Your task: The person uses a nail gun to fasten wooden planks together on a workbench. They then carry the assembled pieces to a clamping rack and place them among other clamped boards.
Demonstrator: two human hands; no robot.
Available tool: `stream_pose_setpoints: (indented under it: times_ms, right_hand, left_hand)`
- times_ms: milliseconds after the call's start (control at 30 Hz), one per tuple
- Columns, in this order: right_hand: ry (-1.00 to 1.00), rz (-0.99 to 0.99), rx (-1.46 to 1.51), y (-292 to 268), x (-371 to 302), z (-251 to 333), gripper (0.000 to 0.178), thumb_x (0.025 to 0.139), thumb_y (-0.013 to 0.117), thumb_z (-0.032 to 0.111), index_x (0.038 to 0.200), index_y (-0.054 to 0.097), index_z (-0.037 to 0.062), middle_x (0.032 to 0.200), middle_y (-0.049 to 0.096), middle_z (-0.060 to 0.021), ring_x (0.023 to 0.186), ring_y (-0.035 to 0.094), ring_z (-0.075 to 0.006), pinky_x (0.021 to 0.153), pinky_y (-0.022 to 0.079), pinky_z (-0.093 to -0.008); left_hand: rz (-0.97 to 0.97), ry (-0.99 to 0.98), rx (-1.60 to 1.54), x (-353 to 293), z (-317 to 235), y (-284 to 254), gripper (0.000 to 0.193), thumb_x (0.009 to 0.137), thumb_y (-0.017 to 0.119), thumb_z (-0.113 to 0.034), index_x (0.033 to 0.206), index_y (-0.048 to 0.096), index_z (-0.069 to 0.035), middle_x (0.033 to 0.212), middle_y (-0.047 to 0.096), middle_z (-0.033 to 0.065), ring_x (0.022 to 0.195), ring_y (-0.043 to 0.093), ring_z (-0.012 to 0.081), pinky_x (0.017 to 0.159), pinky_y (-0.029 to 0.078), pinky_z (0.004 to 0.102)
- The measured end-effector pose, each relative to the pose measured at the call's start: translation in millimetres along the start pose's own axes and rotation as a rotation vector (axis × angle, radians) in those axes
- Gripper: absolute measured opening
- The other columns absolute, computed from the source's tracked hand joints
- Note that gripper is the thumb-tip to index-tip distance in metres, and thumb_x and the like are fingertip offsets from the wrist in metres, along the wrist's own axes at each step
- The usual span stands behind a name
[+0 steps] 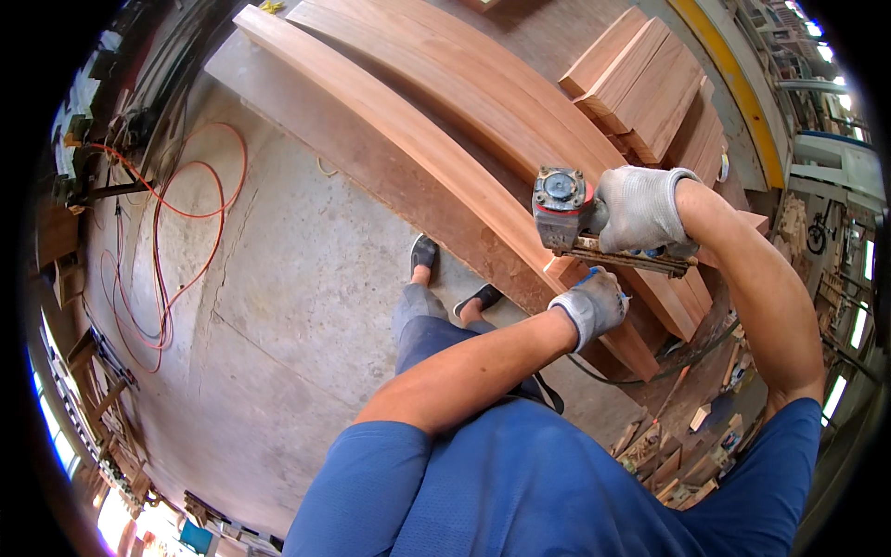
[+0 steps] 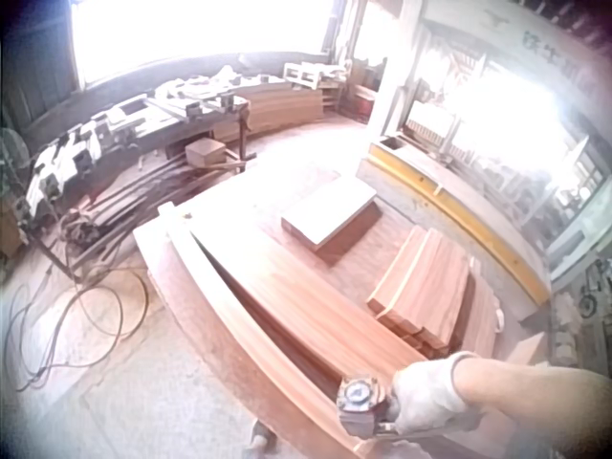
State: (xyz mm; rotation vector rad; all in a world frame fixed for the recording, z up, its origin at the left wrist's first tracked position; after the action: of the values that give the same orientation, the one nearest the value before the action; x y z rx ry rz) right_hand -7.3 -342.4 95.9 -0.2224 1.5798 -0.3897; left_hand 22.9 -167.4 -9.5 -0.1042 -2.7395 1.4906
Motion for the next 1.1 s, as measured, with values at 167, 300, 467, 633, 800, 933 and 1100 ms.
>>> stream_pose_setpoints:
  times_ms: [167,300,467,633,800,933,1100]
  right_hand:
    - [-0.058,-0.126,0.033,-1.7,-21.6,-2.8,0.037,0.074,0.070,0.029,0.091,0.075,-0.0039,0.085,0.072,-0.0276,0.080,0.072,-0.0398,0.079,0.059,-0.0421]
    - [-0.101,-0.289,0.211,6.5,-62.2,-28.2,0.037,0.076,0.070,0.027,0.097,0.075,-0.0034,0.089,0.072,-0.0285,0.086,0.072,-0.0409,0.083,0.059,-0.0406]
    - [-0.024,-0.522,0.571,51.1,-145.3,-60.8,0.029,0.079,0.073,0.020,0.099,0.074,-0.0020,0.090,0.074,-0.0238,0.083,0.073,-0.0347,0.085,0.057,-0.0406]
    - [0.049,-0.707,1.133,174.9,-221.9,-107.1,0.038,0.080,0.078,0.007,0.116,0.071,-0.0016,0.106,0.077,-0.0136,0.096,0.071,-0.0176,0.095,0.054,-0.0347]
    - [0.393,-0.800,1.519,339.7,-243.6,-144.7,0.040,0.082,0.082,0.005,0.120,0.070,-0.0011,0.113,0.076,-0.0077,0.100,0.068,-0.0141,0.095,0.054,-0.0345]
    - [0.770,-0.694,1.459,492.5,-225.1,-179.9,0.041,0.080,0.087,0.024,0.109,0.073,-0.0028,0.101,0.077,-0.0194,0.094,0.074,-0.0264,0.085,0.057,-0.0384]
    - [1.071,-0.791,1.386,612.2,-179.9,-192.3,0.045,0.078,0.086,0.034,0.102,0.074,-0.0018,0.098,0.076,-0.0230,0.094,0.074,-0.0374,0.084,0.057,-0.0438]
  left_hand:
    - [-0.038,-0.013,0.006,-0.4,-0.5,3.2,0.017,0.094,0.058,-0.019,0.096,0.071,-0.010,0.092,0.075,0.0115,0.096,0.071,0.0309,0.079,0.052,0.0428]
    - [0.025,0.008,-0.007,1.6,-1.6,5.4,0.018,0.096,0.057,-0.020,0.102,0.070,-0.010,0.097,0.075,0.0095,0.100,0.070,0.0306,0.083,0.052,0.0421]
    - [-0.004,0.016,0.067,-10.9,8.2,-7.1,0.023,0.093,0.060,-0.016,0.114,0.068,-0.010,0.105,0.073,0.0104,0.105,0.068,0.0308,0.088,0.052,0.0424]
    - [0.017,-0.005,0.183,-27.3,30.1,-26.3,0.038,0.090,0.060,-0.011,0.127,0.066,-0.008,0.110,0.071,0.0136,0.108,0.066,0.0323,0.094,0.052,0.0445]
    - [0.088,0.007,0.232,-27.3,36.8,-30.5,0.032,0.087,0.061,-0.007,0.118,0.067,-0.008,0.107,0.071,0.0150,0.105,0.068,0.0337,0.093,0.054,0.0461]
    - [0.228,-0.015,0.296,-18.2,32.0,-23.0,0.031,0.086,0.060,-0.007,0.117,0.066,-0.006,0.106,0.070,0.0164,0.105,0.066,0.0349,0.090,0.055,0.0465]
    - [0.215,-0.001,0.353,-20.4,24.1,-28.1,0.035,0.084,0.060,-0.008,0.119,0.065,-0.006,0.108,0.068,0.0166,0.107,0.064,0.0349,0.090,0.055,0.0461]
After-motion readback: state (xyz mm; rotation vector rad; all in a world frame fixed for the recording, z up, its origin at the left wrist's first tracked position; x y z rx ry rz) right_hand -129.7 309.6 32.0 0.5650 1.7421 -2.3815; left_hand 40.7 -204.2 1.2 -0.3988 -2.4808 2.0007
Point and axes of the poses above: each hand's wrist, its own x-axis towards the middle knuckle, its own y-axis out of the palm, z = x × y, the point moved 6 cm from there along x, towards the middle knuckle
